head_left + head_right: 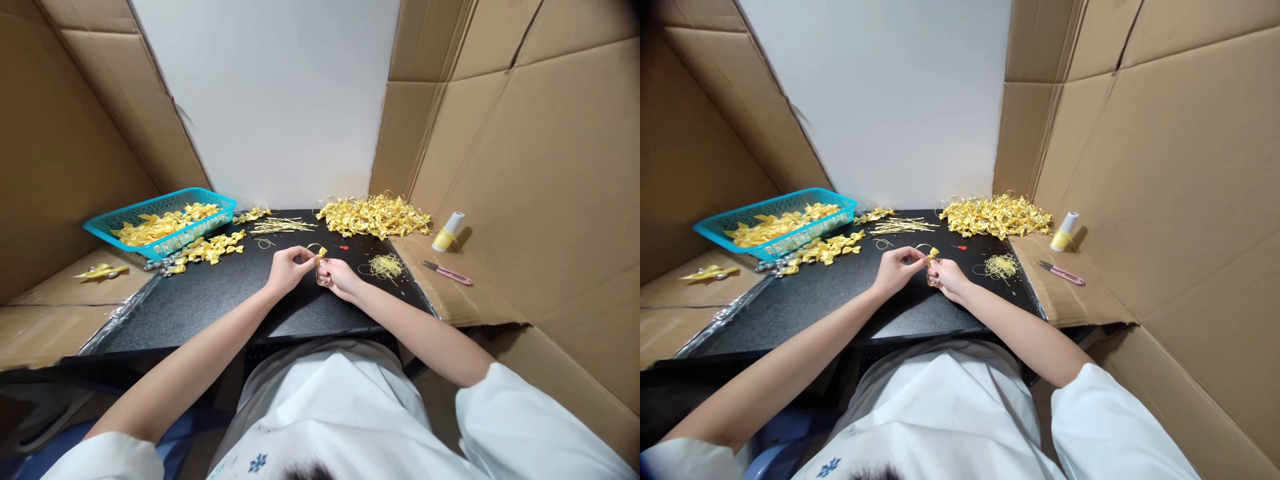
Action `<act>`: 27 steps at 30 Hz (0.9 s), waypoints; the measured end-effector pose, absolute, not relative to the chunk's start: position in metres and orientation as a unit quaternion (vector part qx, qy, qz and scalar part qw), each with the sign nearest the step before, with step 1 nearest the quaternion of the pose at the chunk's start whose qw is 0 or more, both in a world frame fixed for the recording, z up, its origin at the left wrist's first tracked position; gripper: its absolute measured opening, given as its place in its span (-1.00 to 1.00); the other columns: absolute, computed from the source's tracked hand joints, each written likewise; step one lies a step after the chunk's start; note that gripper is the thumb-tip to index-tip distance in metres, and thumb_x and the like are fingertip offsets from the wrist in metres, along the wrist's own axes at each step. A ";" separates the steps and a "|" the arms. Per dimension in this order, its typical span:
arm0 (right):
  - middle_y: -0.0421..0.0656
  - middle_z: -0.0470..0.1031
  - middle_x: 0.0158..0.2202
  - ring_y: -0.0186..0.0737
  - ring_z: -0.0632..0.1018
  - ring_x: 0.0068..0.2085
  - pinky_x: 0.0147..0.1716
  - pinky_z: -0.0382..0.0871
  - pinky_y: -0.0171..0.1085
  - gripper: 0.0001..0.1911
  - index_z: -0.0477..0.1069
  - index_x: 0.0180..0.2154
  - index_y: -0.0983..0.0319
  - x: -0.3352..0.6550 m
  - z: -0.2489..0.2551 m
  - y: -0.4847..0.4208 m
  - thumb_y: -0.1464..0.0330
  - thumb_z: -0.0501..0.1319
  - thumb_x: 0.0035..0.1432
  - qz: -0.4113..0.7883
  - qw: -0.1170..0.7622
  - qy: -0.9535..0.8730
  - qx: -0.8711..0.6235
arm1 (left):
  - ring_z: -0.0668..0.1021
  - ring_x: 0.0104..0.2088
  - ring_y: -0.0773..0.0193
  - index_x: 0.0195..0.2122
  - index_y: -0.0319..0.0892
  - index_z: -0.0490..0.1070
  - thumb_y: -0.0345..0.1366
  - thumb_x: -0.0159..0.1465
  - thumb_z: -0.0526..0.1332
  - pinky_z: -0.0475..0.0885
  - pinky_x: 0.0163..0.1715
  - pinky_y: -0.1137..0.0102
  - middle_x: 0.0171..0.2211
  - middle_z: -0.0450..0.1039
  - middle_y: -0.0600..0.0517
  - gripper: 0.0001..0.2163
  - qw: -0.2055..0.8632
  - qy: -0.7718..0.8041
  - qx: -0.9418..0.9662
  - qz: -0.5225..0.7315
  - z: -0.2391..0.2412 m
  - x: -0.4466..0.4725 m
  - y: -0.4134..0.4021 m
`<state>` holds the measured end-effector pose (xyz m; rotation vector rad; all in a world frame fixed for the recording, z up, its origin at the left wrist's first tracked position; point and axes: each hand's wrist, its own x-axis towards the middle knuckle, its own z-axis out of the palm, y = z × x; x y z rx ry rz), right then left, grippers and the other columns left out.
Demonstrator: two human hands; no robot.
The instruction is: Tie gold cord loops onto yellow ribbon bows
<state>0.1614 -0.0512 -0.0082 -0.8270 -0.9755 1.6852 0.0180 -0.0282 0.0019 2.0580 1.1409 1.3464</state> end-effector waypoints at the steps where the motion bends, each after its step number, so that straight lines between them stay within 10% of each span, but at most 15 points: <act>1: -0.42 0.09 -0.69 -0.51 0.10 -0.66 -0.58 0.01 -0.40 -0.76 0.19 -0.48 0.22 0.161 -0.008 -0.051 0.35 0.21 0.17 0.694 0.491 -0.401 -0.342 | 0.43 -0.53 0.37 -0.48 -0.19 0.54 -0.29 0.08 0.29 0.34 -0.46 0.45 -0.53 0.54 0.07 -0.90 0.213 0.409 0.743 0.485 0.002 0.018 -0.028; 17: -0.22 0.47 -0.59 -0.39 0.36 -0.59 -0.52 0.26 -0.34 -0.89 0.42 -0.49 0.26 0.170 -0.009 -0.049 0.35 0.26 0.01 0.475 0.517 -0.537 -0.467 | 0.43 -0.54 0.36 -0.49 -0.18 0.55 -0.27 0.08 0.28 0.34 -0.48 0.45 -0.53 0.55 0.06 -0.89 0.201 0.408 0.743 0.491 0.004 0.017 -0.031; 27: -0.09 0.38 -0.22 -0.10 0.36 -0.14 -0.06 0.28 -0.10 -0.85 0.59 -0.28 0.15 0.177 0.004 -0.062 0.33 0.23 0.15 0.018 0.496 -0.700 -0.514 | 0.51 -0.46 0.30 -0.48 -0.14 0.53 -0.30 0.12 0.26 0.39 -0.38 0.42 -0.49 0.56 0.03 -0.92 0.085 0.371 0.800 0.464 0.003 0.014 -0.029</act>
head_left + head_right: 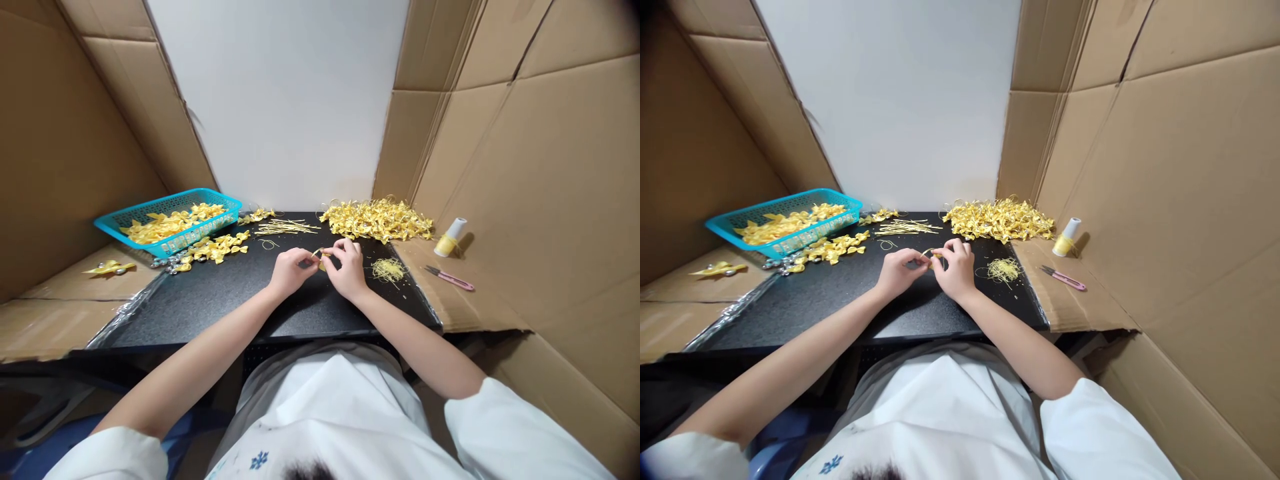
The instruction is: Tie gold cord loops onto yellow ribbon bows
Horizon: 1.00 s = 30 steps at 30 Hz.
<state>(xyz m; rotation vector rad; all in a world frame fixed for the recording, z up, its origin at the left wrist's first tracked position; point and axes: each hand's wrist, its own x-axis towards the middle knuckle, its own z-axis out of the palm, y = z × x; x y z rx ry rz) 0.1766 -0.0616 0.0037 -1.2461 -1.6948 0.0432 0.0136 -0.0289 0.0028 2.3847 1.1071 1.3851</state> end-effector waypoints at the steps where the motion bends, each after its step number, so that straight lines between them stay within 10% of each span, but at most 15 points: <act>1: -0.08 0.37 -0.20 -0.08 0.35 -0.13 -0.07 0.27 -0.09 -0.83 0.59 -0.24 0.14 0.176 0.002 -0.060 0.32 0.22 0.16 0.021 0.485 -0.701 -0.523 | 0.51 -0.45 0.29 -0.49 -0.13 0.52 -0.30 0.13 0.25 0.40 -0.37 0.42 -0.49 0.56 0.02 -0.91 0.073 0.365 0.808 0.457 0.003 0.014 -0.029; 30: -0.12 0.40 -0.22 -0.12 0.37 -0.09 -0.04 0.27 -0.11 -0.91 0.55 -0.40 0.17 0.180 -0.008 -0.044 0.36 0.26 0.13 0.138 0.460 -0.714 -0.510 | 0.46 -0.51 0.33 -0.50 -0.16 0.48 -0.27 0.18 0.25 0.34 -0.43 0.46 -0.55 0.49 0.04 -0.85 0.034 0.288 0.849 0.442 -0.004 0.008 -0.019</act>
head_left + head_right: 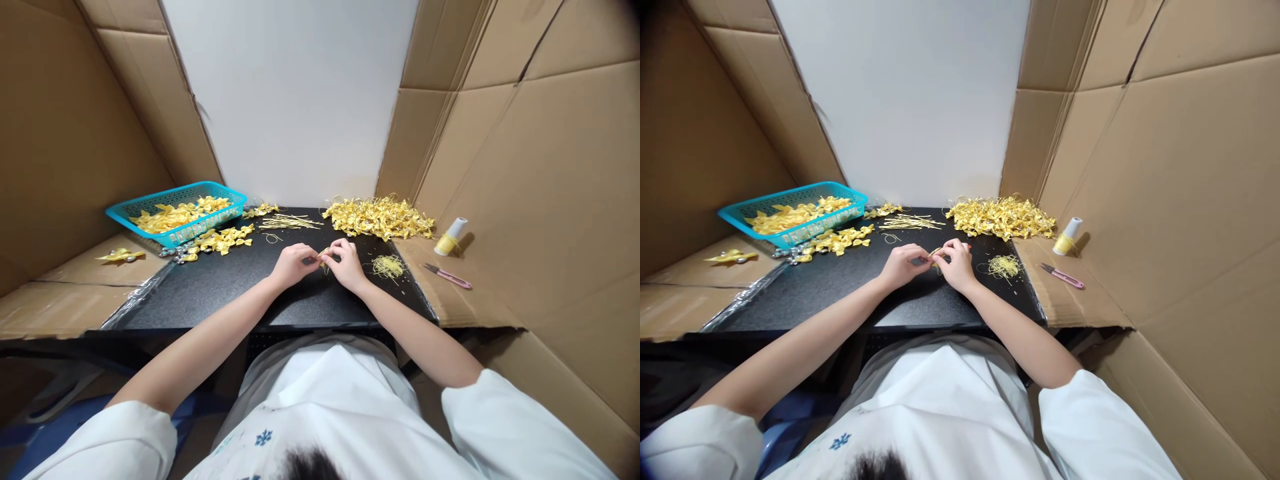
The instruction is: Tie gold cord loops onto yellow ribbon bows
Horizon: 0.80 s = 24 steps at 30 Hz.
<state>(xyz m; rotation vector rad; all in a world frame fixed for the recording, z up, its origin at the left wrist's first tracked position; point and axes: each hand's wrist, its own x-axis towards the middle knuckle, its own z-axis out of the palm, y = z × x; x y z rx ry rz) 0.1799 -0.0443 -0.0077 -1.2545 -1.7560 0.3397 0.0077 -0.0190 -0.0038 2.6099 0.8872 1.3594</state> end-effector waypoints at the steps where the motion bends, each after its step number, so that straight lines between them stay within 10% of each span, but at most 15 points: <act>1: -0.13 0.40 -0.22 -0.12 0.37 -0.10 -0.06 0.27 -0.12 -0.90 0.54 -0.40 0.18 0.179 -0.008 -0.044 0.36 0.26 0.14 0.140 0.458 -0.713 -0.512 | 0.46 -0.51 0.34 -0.50 -0.16 0.48 -0.26 0.19 0.24 0.34 -0.44 0.46 -0.55 0.48 0.04 -0.84 0.028 0.280 0.851 0.444 -0.004 0.007 -0.018; 15: -0.02 0.36 -0.13 -0.05 0.34 -0.07 -0.02 0.23 -0.05 -0.84 0.41 -0.35 0.21 0.173 -0.015 -0.045 0.43 0.07 0.23 -0.014 0.507 -0.703 -0.499 | 0.50 -0.51 0.36 -0.48 -0.17 0.53 -0.39 0.08 0.26 0.38 -0.42 0.49 -0.53 0.53 0.07 -0.95 0.087 0.311 0.840 0.436 -0.005 0.008 -0.017; 24: -0.17 0.52 -0.38 -0.21 0.53 -0.23 -0.14 0.38 -0.16 -0.80 0.15 -0.31 0.14 0.184 -0.002 -0.041 0.20 -0.07 0.34 0.200 0.692 -0.570 -0.395 | 0.45 -0.55 0.39 -0.50 -0.19 0.54 -0.38 0.06 0.27 0.34 -0.45 0.51 -0.57 0.52 0.09 -0.94 0.148 0.368 0.810 0.432 -0.004 0.008 -0.015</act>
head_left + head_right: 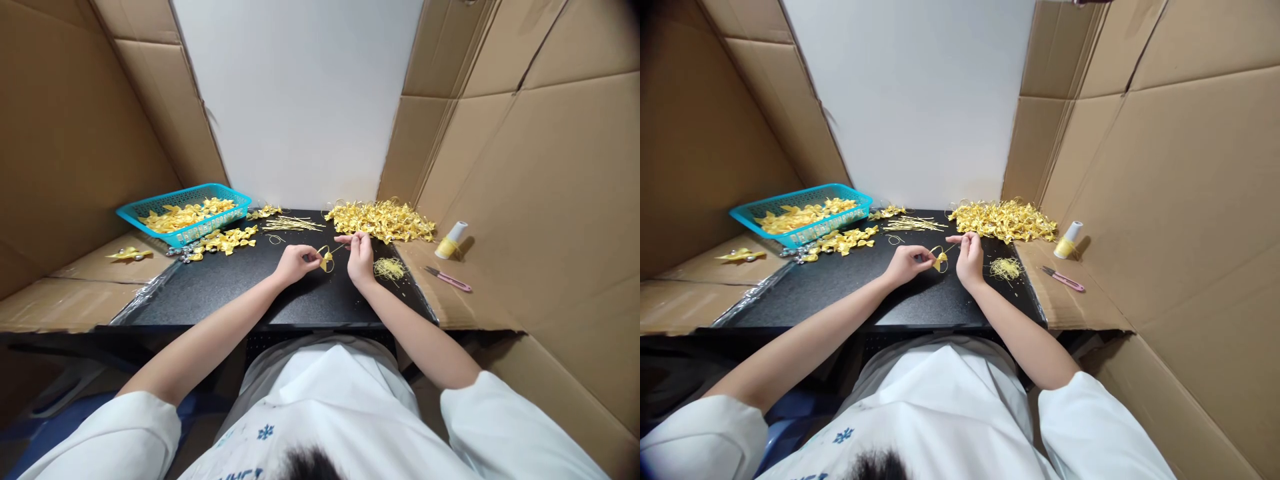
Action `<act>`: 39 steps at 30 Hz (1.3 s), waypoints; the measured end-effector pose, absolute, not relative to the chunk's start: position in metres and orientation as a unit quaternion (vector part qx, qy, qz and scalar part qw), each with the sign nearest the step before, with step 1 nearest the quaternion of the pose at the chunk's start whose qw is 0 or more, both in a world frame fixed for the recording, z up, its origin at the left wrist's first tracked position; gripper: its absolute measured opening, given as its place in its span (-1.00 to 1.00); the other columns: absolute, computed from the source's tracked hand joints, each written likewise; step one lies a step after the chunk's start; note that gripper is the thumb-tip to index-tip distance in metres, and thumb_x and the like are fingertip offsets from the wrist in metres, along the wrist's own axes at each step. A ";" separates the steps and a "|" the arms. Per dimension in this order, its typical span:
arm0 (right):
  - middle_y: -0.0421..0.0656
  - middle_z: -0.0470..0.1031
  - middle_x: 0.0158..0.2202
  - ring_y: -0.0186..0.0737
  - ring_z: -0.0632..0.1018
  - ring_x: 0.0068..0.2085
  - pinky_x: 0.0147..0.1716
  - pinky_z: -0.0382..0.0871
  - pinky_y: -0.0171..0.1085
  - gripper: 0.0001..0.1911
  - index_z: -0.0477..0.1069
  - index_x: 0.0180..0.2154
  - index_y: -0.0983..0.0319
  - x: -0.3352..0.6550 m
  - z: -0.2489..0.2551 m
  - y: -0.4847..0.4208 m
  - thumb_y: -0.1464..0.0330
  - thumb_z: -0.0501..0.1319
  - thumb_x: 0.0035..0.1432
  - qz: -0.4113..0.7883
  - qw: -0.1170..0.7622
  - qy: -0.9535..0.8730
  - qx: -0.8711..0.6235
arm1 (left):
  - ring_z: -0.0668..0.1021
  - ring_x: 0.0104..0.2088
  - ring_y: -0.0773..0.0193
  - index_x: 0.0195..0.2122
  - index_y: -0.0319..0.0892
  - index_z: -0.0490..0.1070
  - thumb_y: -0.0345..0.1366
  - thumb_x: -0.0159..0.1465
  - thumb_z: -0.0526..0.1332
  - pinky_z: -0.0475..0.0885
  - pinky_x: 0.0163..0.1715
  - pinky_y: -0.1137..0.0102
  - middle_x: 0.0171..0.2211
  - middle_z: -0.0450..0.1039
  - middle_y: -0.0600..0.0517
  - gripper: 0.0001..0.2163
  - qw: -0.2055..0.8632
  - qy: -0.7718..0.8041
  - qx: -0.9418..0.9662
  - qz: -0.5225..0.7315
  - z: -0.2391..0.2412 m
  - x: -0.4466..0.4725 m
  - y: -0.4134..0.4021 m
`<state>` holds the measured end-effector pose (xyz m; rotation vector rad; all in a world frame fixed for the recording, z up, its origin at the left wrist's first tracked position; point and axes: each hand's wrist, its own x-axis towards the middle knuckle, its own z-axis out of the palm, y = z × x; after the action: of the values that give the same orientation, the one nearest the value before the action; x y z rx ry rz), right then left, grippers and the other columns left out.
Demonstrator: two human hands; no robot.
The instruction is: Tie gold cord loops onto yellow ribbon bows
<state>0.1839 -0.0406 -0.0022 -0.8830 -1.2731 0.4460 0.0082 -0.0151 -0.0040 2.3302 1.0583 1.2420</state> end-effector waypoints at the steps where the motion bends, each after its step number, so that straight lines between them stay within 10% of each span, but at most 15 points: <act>1: -0.23 0.48 -0.46 -0.23 0.53 -0.29 -0.17 0.39 -0.18 -0.78 0.13 -0.31 0.14 0.184 -0.001 -0.040 0.17 -0.06 0.34 0.222 0.700 -0.558 -0.387 | 0.45 -0.55 0.39 -0.50 -0.19 0.54 -0.38 0.06 0.27 0.33 -0.45 0.51 -0.57 0.52 0.09 -0.94 0.151 0.369 0.810 0.431 -0.004 0.008 -0.015; 18: -0.37 0.08 -0.53 -0.42 0.18 -0.56 -0.51 0.21 -0.41 -0.81 0.12 -0.30 0.11 0.205 0.017 -0.029 0.27 0.16 0.19 0.420 0.730 -0.446 -0.303 | 0.43 -0.57 0.42 -0.51 -0.21 0.55 -0.41 0.04 0.27 0.29 -0.46 0.52 -0.59 0.50 0.12 -0.94 0.164 0.399 0.814 0.388 -0.007 0.008 -0.011; 30: -0.34 0.14 -0.52 -0.40 0.20 -0.56 -0.57 0.19 -0.40 -0.83 0.08 -0.31 0.11 0.215 0.060 0.003 0.41 0.10 0.18 0.410 0.703 -0.492 -0.309 | 0.42 -0.59 0.40 -0.54 -0.21 0.53 -0.31 0.04 0.28 0.25 -0.54 0.52 -0.62 0.48 0.10 -0.90 0.248 0.406 0.813 0.335 -0.011 0.007 -0.007; 39: -0.27 0.44 -0.45 -0.37 0.46 -0.42 -0.35 0.45 -0.31 -0.86 0.40 -0.23 0.16 0.198 0.079 -0.018 0.35 0.25 0.11 0.468 0.596 -0.602 -0.253 | 0.38 -0.58 0.40 -0.51 -0.21 0.47 -0.29 0.04 0.27 0.26 -0.53 0.50 -0.58 0.46 0.11 -0.91 0.286 0.395 0.802 0.344 -0.007 0.006 -0.004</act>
<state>0.1985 -0.0181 0.0791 -0.5869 -1.3969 1.0858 0.0063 -0.0043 -0.0069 2.1444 1.0558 0.9204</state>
